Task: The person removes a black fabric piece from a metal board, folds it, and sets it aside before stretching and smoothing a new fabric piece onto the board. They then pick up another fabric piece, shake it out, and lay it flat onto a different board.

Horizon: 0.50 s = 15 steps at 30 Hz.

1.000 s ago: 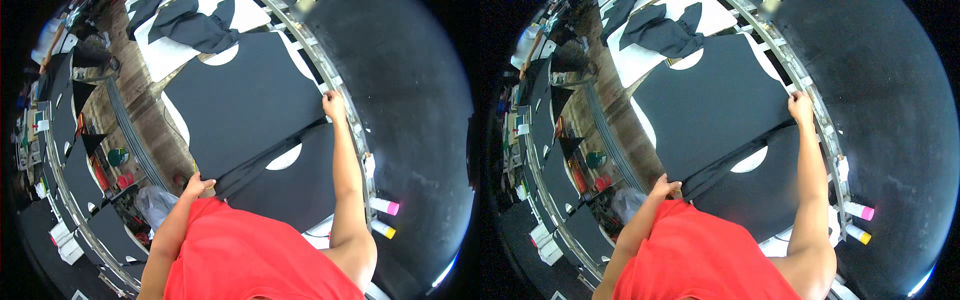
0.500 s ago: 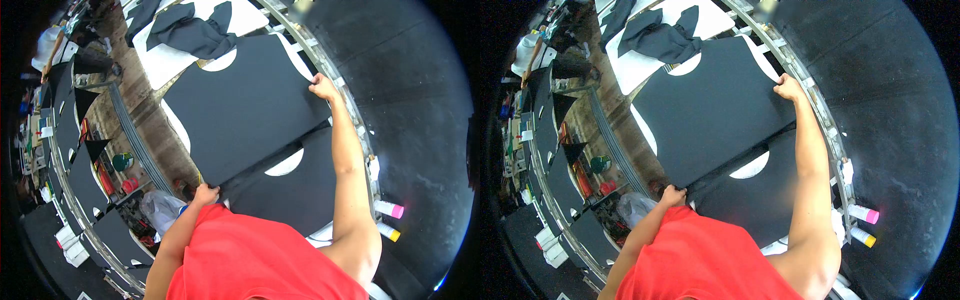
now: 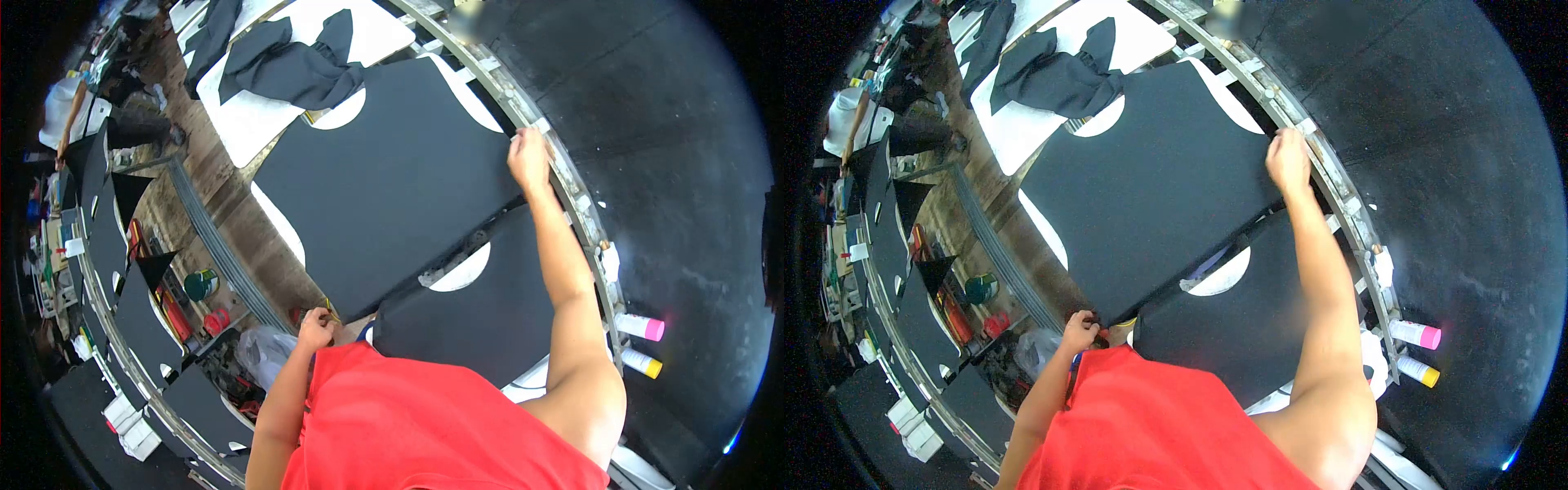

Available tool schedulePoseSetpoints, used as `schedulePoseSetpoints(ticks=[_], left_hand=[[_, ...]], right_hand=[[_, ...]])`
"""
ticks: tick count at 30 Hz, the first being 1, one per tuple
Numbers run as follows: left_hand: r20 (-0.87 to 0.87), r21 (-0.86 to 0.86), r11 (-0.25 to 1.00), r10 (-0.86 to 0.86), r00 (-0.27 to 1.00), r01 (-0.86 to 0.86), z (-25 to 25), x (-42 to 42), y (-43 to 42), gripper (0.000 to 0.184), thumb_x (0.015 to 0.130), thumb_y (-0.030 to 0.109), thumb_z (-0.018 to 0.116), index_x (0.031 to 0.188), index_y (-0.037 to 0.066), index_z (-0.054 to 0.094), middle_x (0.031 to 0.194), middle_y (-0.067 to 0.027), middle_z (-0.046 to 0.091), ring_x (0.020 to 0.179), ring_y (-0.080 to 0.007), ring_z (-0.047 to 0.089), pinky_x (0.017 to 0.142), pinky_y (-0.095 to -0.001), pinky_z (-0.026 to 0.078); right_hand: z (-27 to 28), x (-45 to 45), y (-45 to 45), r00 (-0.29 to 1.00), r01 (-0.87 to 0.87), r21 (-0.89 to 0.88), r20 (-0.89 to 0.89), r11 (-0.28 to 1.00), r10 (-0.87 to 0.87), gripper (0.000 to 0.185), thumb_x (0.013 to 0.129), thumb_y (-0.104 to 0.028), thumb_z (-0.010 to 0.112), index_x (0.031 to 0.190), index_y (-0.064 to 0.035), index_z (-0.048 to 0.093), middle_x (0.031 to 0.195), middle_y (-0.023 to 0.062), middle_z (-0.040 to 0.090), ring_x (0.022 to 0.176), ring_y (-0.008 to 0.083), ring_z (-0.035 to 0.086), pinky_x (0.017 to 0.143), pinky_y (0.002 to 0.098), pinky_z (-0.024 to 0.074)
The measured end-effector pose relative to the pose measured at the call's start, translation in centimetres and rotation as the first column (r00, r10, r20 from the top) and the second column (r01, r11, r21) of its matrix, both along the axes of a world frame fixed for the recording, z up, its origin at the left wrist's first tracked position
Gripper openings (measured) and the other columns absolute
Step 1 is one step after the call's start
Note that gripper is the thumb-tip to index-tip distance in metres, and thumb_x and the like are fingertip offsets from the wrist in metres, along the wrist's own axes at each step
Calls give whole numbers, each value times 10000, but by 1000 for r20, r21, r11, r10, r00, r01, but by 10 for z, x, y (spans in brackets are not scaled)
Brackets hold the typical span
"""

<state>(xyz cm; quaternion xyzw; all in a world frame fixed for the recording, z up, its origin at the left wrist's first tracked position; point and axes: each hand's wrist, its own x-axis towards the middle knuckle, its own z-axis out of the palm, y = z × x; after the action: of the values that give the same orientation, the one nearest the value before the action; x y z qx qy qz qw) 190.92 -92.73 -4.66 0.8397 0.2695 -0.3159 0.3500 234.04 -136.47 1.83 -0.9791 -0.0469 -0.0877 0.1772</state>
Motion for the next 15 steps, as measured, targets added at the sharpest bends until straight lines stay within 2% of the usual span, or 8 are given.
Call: schedulePoseSetpoints(ticks=[2,4,5,7,8,10,11,15], left_hand=[[115,-66,991,127,985,-120,-12,-14,9,394,781,151,644,1139,-1,580,1117,-212,585,1074,-348,593,931,-410,481],[210,-17,995,102,972,-100,-4,-12,8,401,800,115,599,1180,-3,556,1166,-219,565,1124,-360,564,968,-417,460],[300,34,996,72,951,-86,1,-11,6,412,819,79,555,1222,-5,533,1216,-225,546,1174,-373,534,1006,-424,440],[568,211,964,16,823,-164,3,-4,-4,481,839,44,502,1314,-17,459,1322,-252,476,1275,-395,445,1090,-429,361],[568,226,951,47,822,-210,33,17,-16,516,852,43,482,1355,-49,411,1405,-275,400,1340,-418,361,1140,-441,284],[591,407,911,-209,779,-65,57,45,-22,589,846,80,512,1392,-79,359,1476,-268,332,1385,-446,292,1153,-502,235],[571,438,898,-306,761,33,76,62,-29,652,841,125,539,1426,-68,326,1502,-257,301,1401,-446,267,1153,-524,218],[519,484,830,-528,672,279,81,132,-57,697,892,282,536,1469,-21,288,1542,-206,266,1430,-412,226,1161,-527,187]], right_hand=[[-17,-38,16,936,-320,-77,127,944,327,472,903,-271,571,1267,26,536,1370,260,486,1298,403,445,1104,478,334],[-18,-78,37,885,-464,-180,-135,867,446,622,929,-355,516,1423,4,394,1511,223,325,1414,401,272,1159,518,211],[-23,-82,37,886,-458,-224,-193,860,421,692,943,-409,472,1482,-14,292,1577,177,207,1457,383,169,1173,529,156],[-32,-63,27,948,-318,-286,-111,904,298,702,954,-425,455,1494,-18,269,1579,178,202,1459,388,161,1173,531,144],[-38,-53,24,973,-230,-296,-65,927,221,701,960,-429,444,1499,-20,262,1581,179,195,1460,392,153,1172,534,138],[-40,-36,28,997,-6,-306,-78,952,-19,671,987,-407,395,1508,-17,231,1583,195,177,1461,405,137,1173,536,115],[-46,-34,33,999,10,-269,-39,963,-21,667,989,-407,395,1506,-15,238,1583,196,174,1462,406,127,1169,548,119],[-32,-67,97,932,-353,-314,-196,881,304,704,974,-472,392,1520,-56,233,1597,161,155,1471,387,106,1174,561,84]])
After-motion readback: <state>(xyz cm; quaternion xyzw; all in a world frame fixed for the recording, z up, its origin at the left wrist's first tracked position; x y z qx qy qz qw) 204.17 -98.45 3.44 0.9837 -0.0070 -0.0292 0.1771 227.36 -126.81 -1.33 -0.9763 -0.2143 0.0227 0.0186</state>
